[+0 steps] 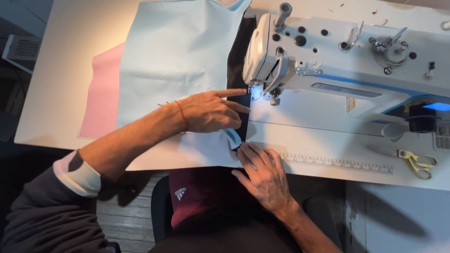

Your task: Using an industrial sewing machine to assemble a two-tone leather or vinyl bag.

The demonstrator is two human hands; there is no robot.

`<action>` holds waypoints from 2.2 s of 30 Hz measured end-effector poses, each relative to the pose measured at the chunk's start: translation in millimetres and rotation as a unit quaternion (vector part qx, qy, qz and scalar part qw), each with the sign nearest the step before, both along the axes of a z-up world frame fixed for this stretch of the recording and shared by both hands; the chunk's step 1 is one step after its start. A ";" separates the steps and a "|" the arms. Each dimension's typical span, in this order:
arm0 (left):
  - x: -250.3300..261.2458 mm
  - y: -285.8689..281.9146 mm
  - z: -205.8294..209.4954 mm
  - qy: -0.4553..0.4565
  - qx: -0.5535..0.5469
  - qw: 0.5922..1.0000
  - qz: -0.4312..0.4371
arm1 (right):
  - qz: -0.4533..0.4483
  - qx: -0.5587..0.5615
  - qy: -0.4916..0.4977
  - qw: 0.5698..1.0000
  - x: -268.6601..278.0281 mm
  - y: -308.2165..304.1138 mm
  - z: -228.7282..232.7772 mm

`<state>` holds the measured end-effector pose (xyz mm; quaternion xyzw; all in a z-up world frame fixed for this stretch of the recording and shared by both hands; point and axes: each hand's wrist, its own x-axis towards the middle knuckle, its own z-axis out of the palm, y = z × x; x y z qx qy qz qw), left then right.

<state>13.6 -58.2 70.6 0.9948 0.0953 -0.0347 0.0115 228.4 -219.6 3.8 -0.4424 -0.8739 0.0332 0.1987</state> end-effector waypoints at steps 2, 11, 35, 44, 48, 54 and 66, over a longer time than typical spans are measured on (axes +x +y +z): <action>-0.8 4.5 -17.2 -0.022 -0.005 1.000 -0.004 | 0.000 -0.004 0.002 1.000 1.1 2.7 -4.1; -5.7 1.3 -43.3 -0.055 -0.007 0.998 0.018 | 0.034 0.004 0.004 0.999 4.2 13.8 -11.2; -6.3 3.2 -58.2 -0.095 -0.041 0.994 0.023 | 0.042 0.012 -0.032 0.999 8.4 15.7 -35.6; -16.7 13.8 -67.3 -0.167 -0.082 0.982 0.035 | 0.040 -0.005 -0.015 0.999 5.6 22.3 -14.0; -16.4 18.6 -67.3 -0.180 -0.087 0.979 0.037 | 0.044 -0.012 -0.015 0.999 5.4 27.4 -10.9; -15.0 24.6 -69.1 -0.170 -0.093 0.980 0.039 | 0.047 -0.021 -0.024 0.998 6.5 33.4 -9.5; -9.6 63.6 -15.7 -0.077 -0.049 0.978 0.186 | 0.058 -0.031 -0.022 0.998 7.6 30.7 -21.0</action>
